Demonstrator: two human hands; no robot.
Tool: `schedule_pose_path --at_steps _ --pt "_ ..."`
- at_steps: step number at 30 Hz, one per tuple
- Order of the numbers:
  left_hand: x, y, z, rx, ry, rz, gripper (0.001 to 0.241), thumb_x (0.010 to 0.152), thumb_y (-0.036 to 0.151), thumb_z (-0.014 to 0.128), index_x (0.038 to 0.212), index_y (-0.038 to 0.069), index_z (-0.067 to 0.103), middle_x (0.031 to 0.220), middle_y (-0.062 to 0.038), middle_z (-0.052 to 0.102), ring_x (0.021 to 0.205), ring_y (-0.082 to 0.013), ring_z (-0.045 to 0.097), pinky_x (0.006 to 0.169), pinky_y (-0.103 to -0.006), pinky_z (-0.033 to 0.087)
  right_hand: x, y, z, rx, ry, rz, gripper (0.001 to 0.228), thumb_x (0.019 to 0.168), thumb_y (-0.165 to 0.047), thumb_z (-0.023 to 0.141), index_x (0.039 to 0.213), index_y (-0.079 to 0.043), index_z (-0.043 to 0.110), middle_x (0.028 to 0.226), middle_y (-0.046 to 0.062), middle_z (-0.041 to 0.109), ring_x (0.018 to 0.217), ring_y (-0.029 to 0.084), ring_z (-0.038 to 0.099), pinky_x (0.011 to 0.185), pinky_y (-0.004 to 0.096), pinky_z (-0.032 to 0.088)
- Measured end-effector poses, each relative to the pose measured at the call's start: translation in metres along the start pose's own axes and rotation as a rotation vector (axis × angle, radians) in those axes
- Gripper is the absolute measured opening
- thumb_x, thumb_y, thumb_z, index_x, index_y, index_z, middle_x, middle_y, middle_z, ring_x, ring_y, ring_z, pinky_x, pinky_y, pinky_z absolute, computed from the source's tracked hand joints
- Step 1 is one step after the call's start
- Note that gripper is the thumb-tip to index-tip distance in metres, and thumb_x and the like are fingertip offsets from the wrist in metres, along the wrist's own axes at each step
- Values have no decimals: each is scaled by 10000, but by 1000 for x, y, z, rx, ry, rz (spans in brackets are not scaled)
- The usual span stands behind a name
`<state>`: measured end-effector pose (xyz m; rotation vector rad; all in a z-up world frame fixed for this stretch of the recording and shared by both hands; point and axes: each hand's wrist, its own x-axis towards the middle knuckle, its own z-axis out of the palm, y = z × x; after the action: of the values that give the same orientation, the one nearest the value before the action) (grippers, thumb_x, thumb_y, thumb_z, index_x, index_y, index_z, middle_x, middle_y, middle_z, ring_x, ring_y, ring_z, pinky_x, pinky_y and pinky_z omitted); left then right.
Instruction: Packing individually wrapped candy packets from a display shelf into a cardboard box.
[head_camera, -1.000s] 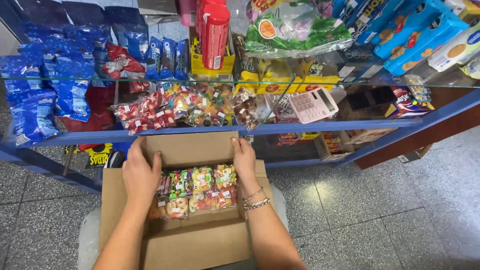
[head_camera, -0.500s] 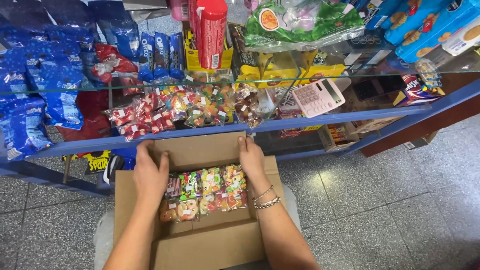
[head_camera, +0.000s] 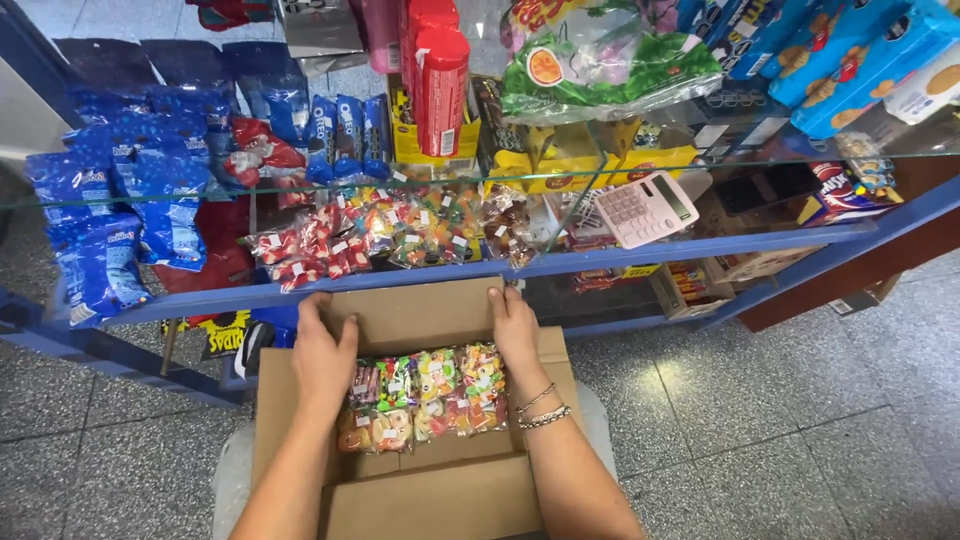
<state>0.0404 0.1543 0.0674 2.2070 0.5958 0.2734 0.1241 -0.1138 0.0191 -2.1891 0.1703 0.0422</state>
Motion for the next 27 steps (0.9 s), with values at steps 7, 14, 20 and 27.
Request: schedule_pose_path --at_steps 7,14,20,27 --pt "-4 2 -3 44 -2 52 483 955 276 628 1400 253 442 1375 -161 595 1269 -402 586 1044 -555 466 -20 -32 -18 -67 -1 46 582 1046 -562 412 1104 -40 664 1085 275 715 1138 469 637 949 554 494" --pt "-8 13 -8 8 5 81 448 966 200 604 1388 129 471 1344 -184 612 1238 -391 602 1036 -547 484 -13 -27 -13 -96 -1 49 581 1029 -570 376 1012 -55 644 993 239 723 1005 450 664 828 537 487" --pt "0 14 -9 -59 -27 65 409 968 195 578 1347 69 490 1322 -161 625 1214 -352 609 983 -504 506 5 -11 -1 -48 12 56 543 1009 -574 367 939 -92 607 894 131 725 849 331 694 730 450 487" --pt "5 6 -4 6 -7 108 426 950 196 601 1336 53 491 1301 -171 623 1149 -361 647 923 -521 553 32 9 12 43 -67 120 610 961 -564 407 1153 -40 652 1185 220 707 1116 403 652 900 467 464"
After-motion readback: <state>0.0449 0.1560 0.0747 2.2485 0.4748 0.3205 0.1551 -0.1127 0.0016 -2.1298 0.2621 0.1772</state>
